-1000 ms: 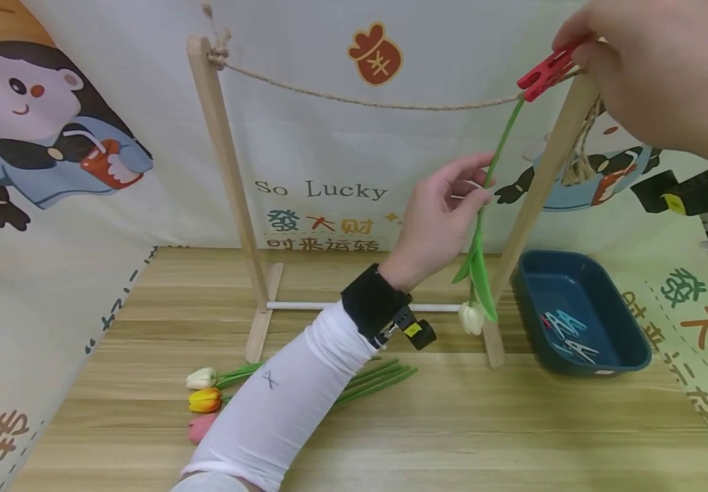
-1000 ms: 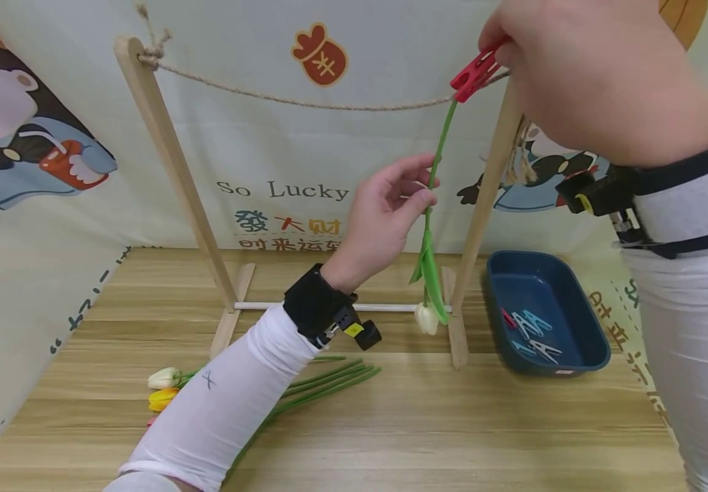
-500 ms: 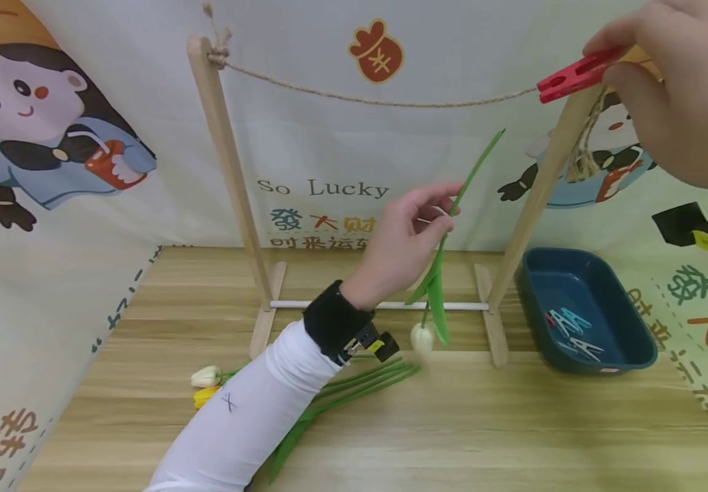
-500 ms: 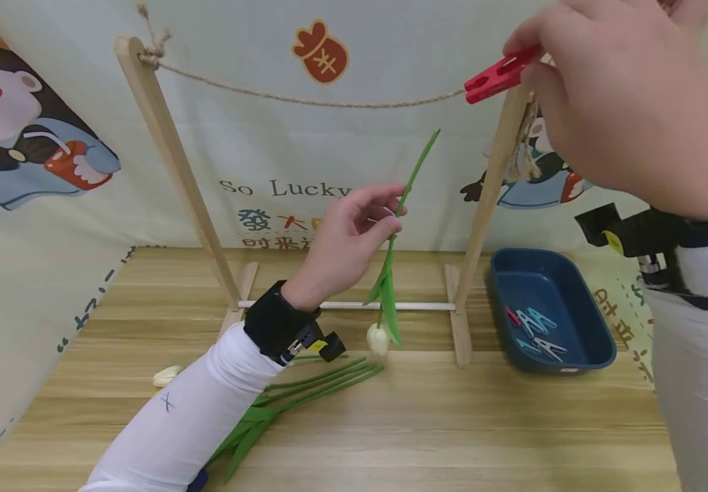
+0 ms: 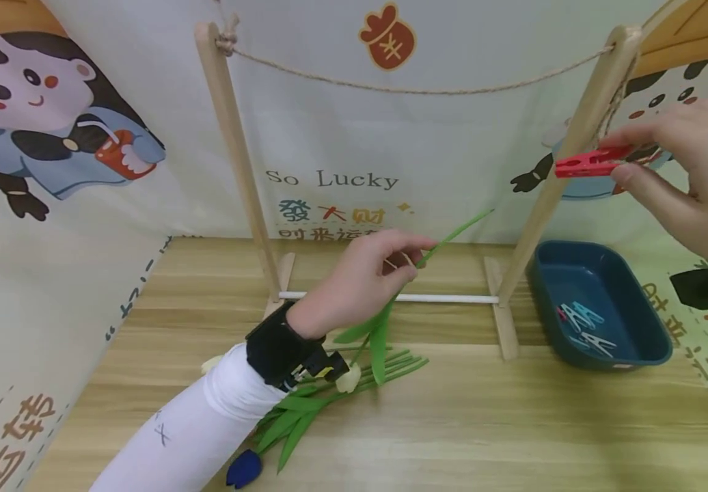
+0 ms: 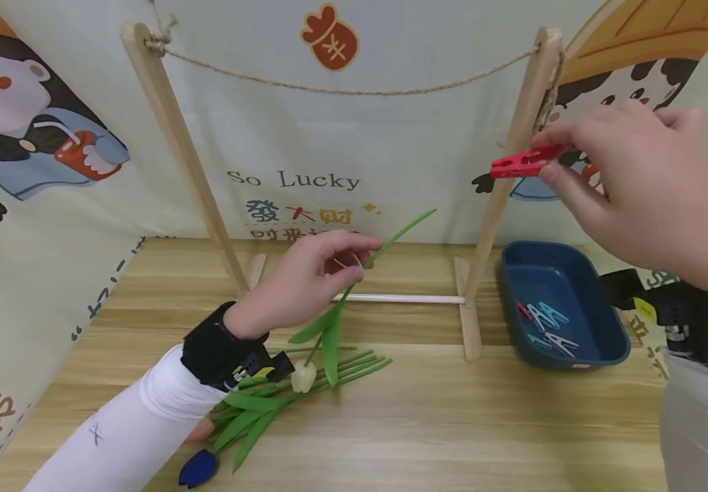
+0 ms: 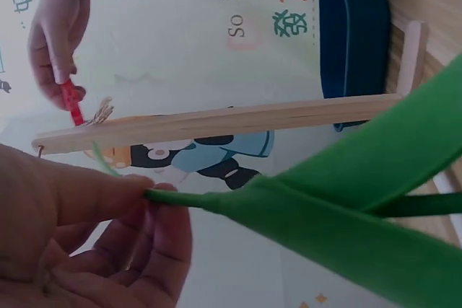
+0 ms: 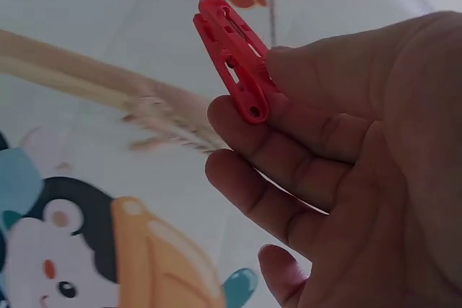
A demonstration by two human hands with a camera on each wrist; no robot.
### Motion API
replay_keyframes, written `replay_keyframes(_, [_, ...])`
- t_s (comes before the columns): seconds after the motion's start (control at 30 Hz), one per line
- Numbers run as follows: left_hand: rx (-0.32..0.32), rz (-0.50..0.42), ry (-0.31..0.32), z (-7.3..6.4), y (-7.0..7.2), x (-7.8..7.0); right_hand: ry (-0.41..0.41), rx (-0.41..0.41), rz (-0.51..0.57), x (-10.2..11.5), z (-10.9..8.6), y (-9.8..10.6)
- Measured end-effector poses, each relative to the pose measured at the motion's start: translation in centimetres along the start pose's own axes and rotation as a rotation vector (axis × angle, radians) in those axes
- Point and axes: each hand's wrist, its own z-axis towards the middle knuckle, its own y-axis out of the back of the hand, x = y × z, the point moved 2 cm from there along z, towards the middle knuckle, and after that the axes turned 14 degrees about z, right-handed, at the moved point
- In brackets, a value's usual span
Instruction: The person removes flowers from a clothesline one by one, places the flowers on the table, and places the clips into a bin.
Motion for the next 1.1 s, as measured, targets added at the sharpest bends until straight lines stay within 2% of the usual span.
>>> replay_keyframes(0.2, [0.176,0.104,0.001,-2.0,-0.6,0.6,-0.153,0.097,-0.036,-1.8,-2.4,-2.1])
replay_keyframes(0.33, [0.269,0.088,0.015,-3.1,-1.7,1.3,-0.234,0.173,-0.029,-3.4,-4.2,-3.9])
replay_keyframes(0.5, [0.351,0.099,0.049,-4.5,-3.4,2.5,-0.289,0.237,0.021,-5.6,-6.2,-5.9])
replay_keyframes(0.8, [0.430,0.130,0.067,-6.2,-6.2,4.0,-0.442,0.406,0.047,-10.0,-9.0,-9.6])
replay_keyframes(0.9, [0.457,0.139,0.082,-6.6,-7.1,4.6,-0.460,0.461,0.072,-11.5,-9.6,-11.2])
replay_keyframes(1.1, [0.458,0.204,0.081,-7.4,-8.3,5.4,-0.456,0.541,0.118,-13.9,-10.1,-13.7])
